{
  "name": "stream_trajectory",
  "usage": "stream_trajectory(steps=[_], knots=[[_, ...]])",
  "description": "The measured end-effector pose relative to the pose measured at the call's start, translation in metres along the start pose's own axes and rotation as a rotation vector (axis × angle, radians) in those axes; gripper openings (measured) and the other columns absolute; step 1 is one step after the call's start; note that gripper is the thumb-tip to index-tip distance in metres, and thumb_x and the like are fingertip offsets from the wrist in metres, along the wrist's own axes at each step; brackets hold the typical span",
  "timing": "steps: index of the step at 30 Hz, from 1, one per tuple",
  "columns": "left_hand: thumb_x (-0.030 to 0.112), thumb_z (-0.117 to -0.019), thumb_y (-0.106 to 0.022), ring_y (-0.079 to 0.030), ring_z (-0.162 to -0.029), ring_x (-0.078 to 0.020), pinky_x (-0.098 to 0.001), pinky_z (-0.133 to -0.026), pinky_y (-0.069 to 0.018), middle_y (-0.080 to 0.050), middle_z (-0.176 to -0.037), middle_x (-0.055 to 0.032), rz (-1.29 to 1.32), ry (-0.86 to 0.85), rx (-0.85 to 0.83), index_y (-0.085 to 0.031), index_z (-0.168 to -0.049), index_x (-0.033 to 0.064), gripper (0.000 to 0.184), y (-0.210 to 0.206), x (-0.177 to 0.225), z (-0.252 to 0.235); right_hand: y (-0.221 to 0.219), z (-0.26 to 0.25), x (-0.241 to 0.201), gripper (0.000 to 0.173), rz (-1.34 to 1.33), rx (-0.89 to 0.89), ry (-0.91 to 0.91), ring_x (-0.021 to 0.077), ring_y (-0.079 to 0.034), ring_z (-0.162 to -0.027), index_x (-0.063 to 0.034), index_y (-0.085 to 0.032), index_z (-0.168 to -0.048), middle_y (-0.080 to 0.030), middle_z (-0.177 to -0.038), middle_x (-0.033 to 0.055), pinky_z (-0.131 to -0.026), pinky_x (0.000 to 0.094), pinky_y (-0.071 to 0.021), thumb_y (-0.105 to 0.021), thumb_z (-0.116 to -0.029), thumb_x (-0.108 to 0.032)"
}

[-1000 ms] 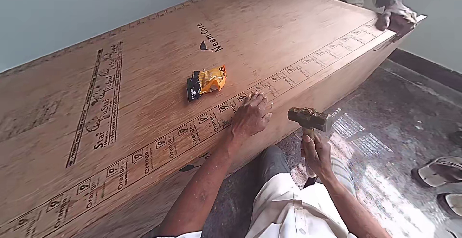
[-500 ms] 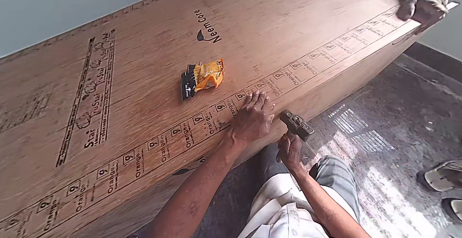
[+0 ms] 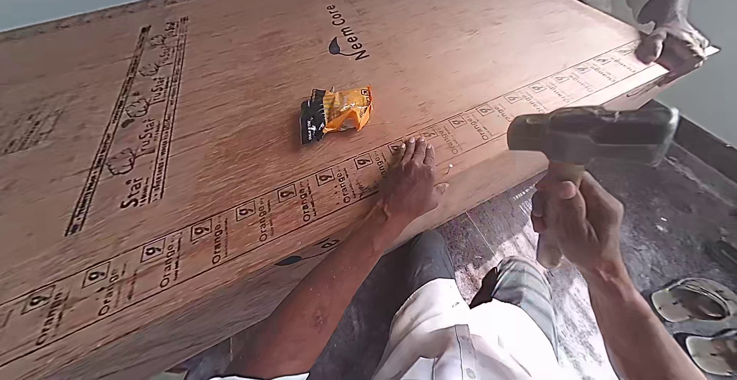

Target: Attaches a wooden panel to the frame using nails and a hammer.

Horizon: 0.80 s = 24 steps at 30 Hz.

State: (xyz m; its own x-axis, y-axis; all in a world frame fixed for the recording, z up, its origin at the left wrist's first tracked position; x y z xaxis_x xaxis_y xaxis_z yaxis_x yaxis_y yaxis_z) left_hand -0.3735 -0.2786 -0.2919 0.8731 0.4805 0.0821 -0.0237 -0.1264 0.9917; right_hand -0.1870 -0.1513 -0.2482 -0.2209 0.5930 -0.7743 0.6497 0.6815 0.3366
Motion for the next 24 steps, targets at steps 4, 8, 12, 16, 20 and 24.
stream_trajectory(steps=[4,8,12,16,20,24], knots=[[0.048,-0.0967,-0.064,-0.034,-0.152,-0.0376,-0.0489,-0.126,-0.0243,-0.041,-0.158,-0.0276,0.044,0.029,-0.024,-0.046,-0.149,-0.0081,0.079,0.0,0.0,0.0,0.036,-0.056,-0.069,0.043,0.059,-0.029,0.066,0.0056,-0.054,-0.047,-0.0193,-0.057,-0.101,-0.057,-0.066,-0.0087,-0.039,0.0252,-0.0499,-0.04,-0.1068,-0.058],[0.048,-0.0955,-0.065,-0.036,-0.151,-0.0362,-0.048,-0.125,-0.0257,-0.043,-0.157,-0.0257,0.065,0.046,-0.014,-0.047,-0.149,-0.0062,0.078,-0.001,-0.001,0.0,0.006,-0.067,-0.06,0.048,0.333,-0.283,-0.109,0.0031,-0.053,-0.044,-0.0217,-0.054,-0.091,-0.051,-0.059,-0.0109,-0.038,0.0236,-0.0475,-0.038,-0.104,-0.065],[0.046,-0.0979,-0.062,-0.03,-0.154,-0.0335,-0.0465,-0.127,-0.0215,-0.039,-0.161,-0.0225,0.063,0.07,-0.114,-0.045,-0.151,-0.0035,0.075,-0.003,0.002,0.001,-0.032,-0.041,0.005,0.045,0.512,-0.668,-0.532,0.0095,-0.053,-0.046,-0.0135,-0.052,-0.085,-0.05,-0.057,-0.0012,-0.045,0.028,-0.0464,-0.042,-0.1082,-0.051],[0.047,-0.0957,-0.065,-0.037,-0.151,-0.0337,-0.0465,-0.125,-0.0259,-0.045,-0.157,-0.0229,0.058,0.06,-0.018,-0.051,-0.148,-0.0038,0.074,0.0,-0.001,0.0,-0.007,-0.058,-0.042,0.05,0.3,-0.378,-0.269,0.0035,-0.054,-0.043,-0.0223,-0.057,-0.085,-0.054,-0.056,-0.0095,-0.038,0.021,-0.048,-0.041,-0.1022,-0.066],[0.048,-0.0959,-0.065,-0.038,-0.15,-0.0363,-0.0492,-0.124,-0.0266,-0.046,-0.156,-0.0253,0.082,0.039,0.004,-0.051,-0.147,-0.0059,0.075,0.0,0.001,0.002,0.033,-0.077,-0.082,0.039,0.028,0.002,0.056,0.0109,-0.056,-0.046,-0.0156,-0.053,-0.1,-0.057,-0.067,-0.0038,-0.039,0.03,-0.0525,-0.035,-0.1104,-0.048],[0.043,-0.0957,-0.064,-0.038,-0.15,-0.0364,-0.0487,-0.125,-0.0262,-0.045,-0.156,-0.0253,0.077,0.043,-0.01,-0.052,-0.146,-0.0058,0.072,0.001,-0.001,0.001,-0.009,-0.053,-0.031,0.046,0.484,-0.315,-0.195,0.0032,-0.051,-0.046,-0.0171,-0.051,-0.088,-0.046,-0.057,-0.0093,-0.042,0.0245,-0.0451,-0.038,-0.106,-0.057]])
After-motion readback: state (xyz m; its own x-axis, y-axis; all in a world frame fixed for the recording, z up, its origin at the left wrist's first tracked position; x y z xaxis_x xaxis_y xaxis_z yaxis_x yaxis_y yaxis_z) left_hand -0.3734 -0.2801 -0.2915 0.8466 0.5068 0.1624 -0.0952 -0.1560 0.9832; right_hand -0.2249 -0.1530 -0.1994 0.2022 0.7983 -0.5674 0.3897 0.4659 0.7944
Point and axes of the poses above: each hand's wrist, its own z-axis away from the middle knuckle, its own y-axis out of the back of the hand, x = y × z, the point moved 7 cm from there along -z, towards the middle knuckle
